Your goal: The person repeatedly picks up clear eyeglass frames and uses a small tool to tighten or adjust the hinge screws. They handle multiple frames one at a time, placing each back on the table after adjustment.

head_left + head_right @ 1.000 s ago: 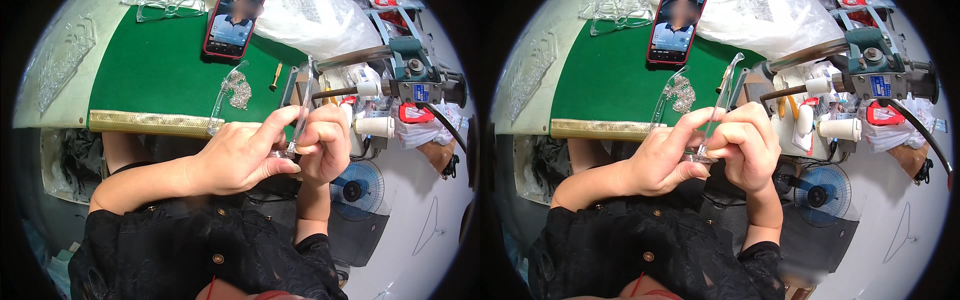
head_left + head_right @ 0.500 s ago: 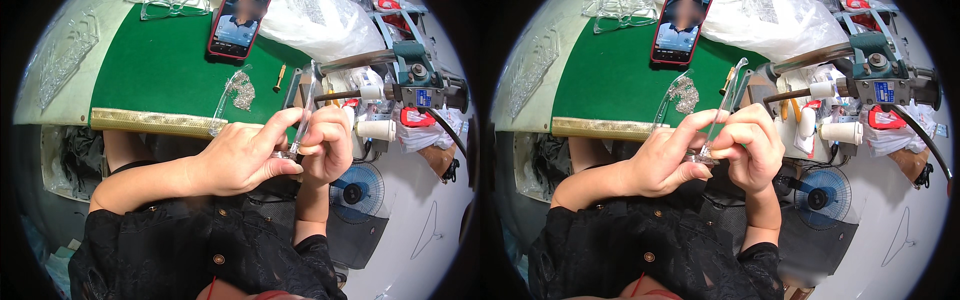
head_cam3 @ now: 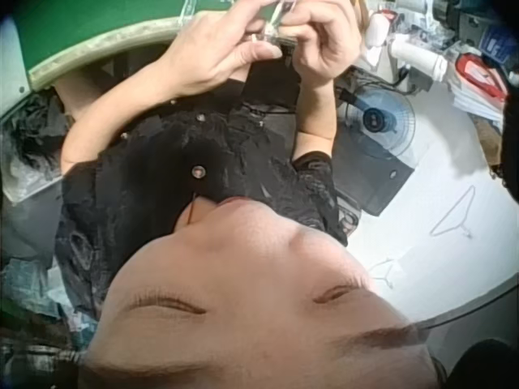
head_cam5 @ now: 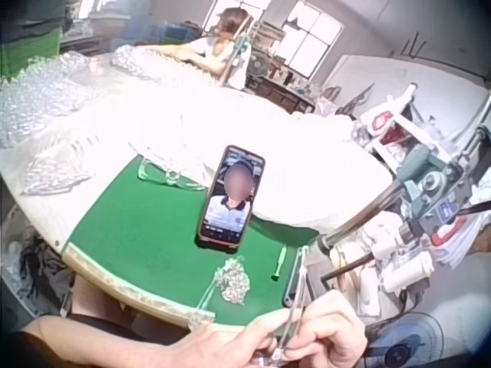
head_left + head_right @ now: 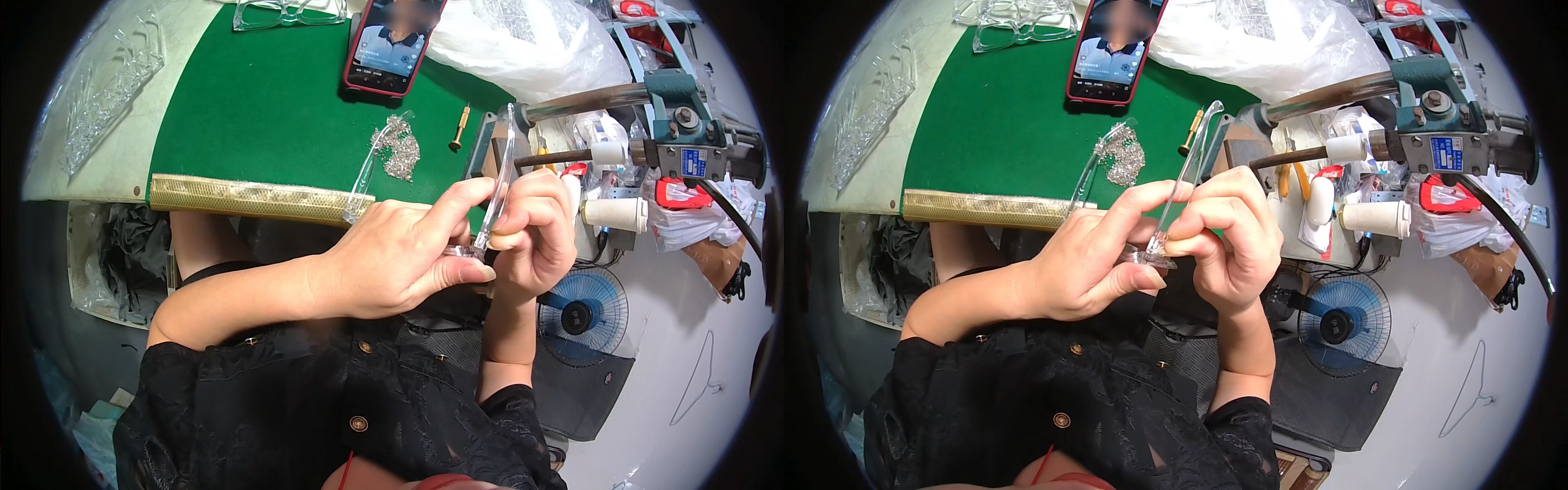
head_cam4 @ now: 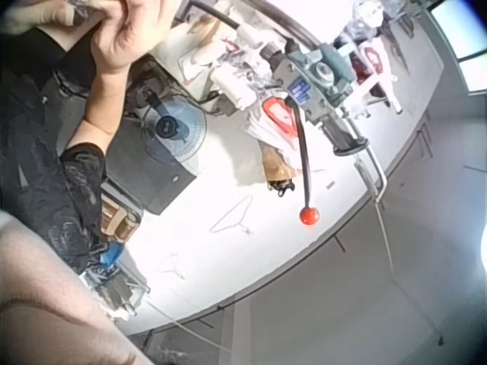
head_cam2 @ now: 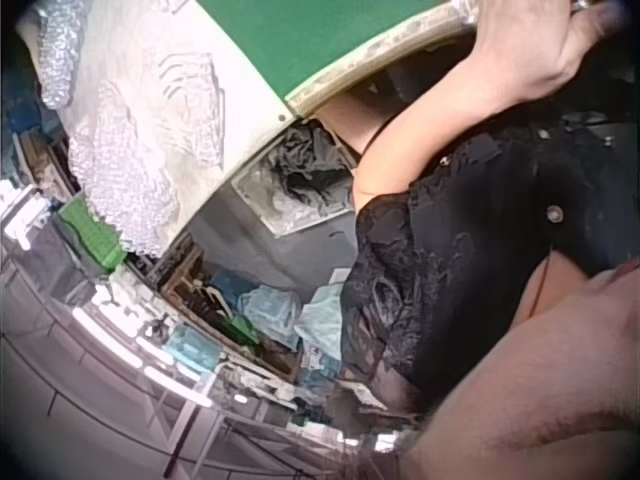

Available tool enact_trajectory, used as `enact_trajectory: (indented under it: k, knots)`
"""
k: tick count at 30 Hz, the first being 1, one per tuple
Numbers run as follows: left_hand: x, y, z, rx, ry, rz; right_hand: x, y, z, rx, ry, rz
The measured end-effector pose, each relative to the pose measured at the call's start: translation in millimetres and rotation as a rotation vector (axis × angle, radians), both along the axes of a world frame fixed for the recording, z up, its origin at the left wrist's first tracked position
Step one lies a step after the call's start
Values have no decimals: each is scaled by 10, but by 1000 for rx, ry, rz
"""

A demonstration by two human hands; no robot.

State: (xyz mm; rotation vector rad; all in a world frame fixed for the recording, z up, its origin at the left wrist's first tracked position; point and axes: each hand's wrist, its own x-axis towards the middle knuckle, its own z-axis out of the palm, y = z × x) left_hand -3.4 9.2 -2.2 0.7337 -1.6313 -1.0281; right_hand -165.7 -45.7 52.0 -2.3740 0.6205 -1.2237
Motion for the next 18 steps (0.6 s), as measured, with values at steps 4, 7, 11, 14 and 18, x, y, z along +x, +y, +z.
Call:
enact_trajectory:
  k: [4, 7, 11, 14, 18]
  knots:
    - [11, 10, -8, -6, 33, -3, 34, 40, -27, 32, -49, -11]
    - [-9, 1, -13, 17, 66, -30, 21, 47, -37, 26, -56, -5]
    - [2, -3, -3, 38, 63, -53, 21, 32, -51, 5, -64, 12]
    - [4, -4, -9, 55, 73, -71, 26, 17, -63, 0, -75, 20]
    - [-10, -2, -4, 83, 111, -90, 34, 29, -92, 40, -127, 20]
